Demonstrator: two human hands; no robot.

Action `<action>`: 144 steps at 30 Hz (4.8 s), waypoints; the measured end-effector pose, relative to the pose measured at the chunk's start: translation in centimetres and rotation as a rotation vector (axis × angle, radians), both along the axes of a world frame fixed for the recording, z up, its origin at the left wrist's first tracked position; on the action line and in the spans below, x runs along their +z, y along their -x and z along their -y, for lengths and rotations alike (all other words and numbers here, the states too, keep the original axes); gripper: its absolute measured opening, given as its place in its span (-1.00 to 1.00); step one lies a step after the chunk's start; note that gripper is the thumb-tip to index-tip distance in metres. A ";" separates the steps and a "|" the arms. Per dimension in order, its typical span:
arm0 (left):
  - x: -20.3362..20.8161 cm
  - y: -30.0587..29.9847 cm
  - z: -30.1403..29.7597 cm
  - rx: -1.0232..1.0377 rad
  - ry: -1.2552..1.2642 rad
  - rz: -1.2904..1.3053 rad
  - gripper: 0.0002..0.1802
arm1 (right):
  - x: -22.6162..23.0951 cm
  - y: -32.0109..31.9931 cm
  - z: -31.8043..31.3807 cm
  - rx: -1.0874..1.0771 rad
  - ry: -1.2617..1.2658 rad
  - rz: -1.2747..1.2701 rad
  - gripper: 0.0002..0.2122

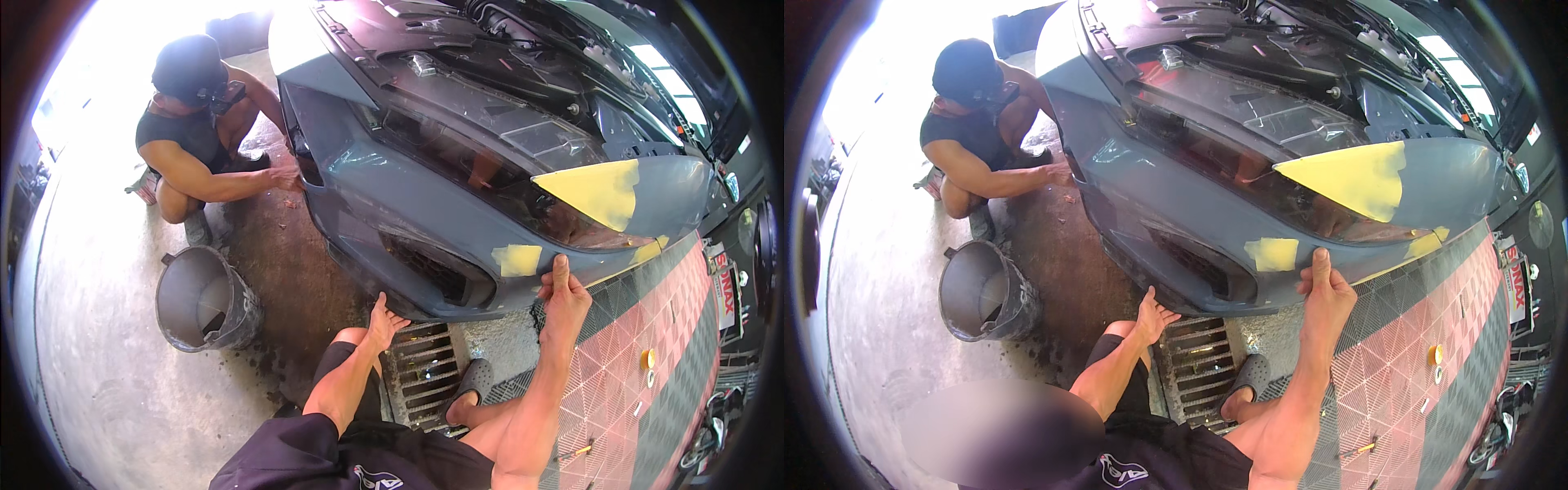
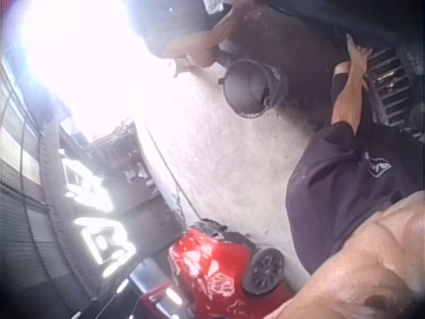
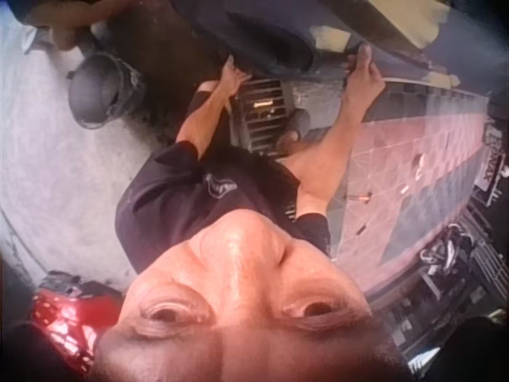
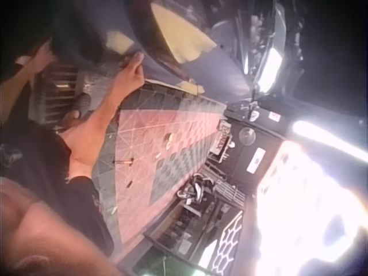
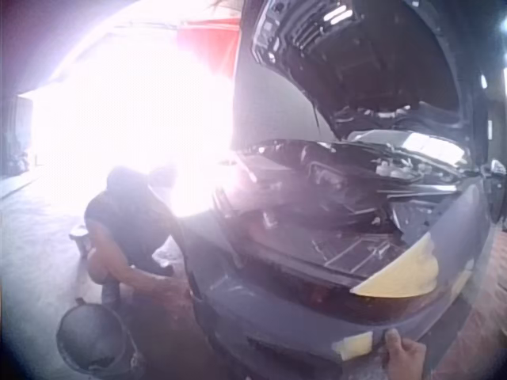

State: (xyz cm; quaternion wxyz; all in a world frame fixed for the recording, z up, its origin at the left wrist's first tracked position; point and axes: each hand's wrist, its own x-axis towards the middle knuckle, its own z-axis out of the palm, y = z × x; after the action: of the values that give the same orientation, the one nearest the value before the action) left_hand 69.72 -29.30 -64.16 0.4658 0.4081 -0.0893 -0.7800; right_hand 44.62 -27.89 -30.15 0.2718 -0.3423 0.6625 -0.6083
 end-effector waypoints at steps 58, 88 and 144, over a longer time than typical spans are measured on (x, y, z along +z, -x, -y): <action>29.0 -0.9 14.6 1.187 0.951 1.231 -0.40 | -0.7 -0.2 0.4 -0.110 0.002 -0.108 -0.51; 28.7 5.4 11.0 1.067 1.131 1.239 -0.32 | 0.6 0.5 -0.1 -0.038 -0.161 -0.114 -0.54; 29.8 5.1 11.9 0.931 0.864 1.523 -0.32 | 0.8 1.1 -0.2 0.140 -0.062 0.032 -0.48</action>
State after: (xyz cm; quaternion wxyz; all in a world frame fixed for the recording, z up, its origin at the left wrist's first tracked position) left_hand 64.60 -41.22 -34.36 0.6529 0.5900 -0.4723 0.0511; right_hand 43.56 -27.64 -29.34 0.3347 -0.3695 0.6511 -0.5723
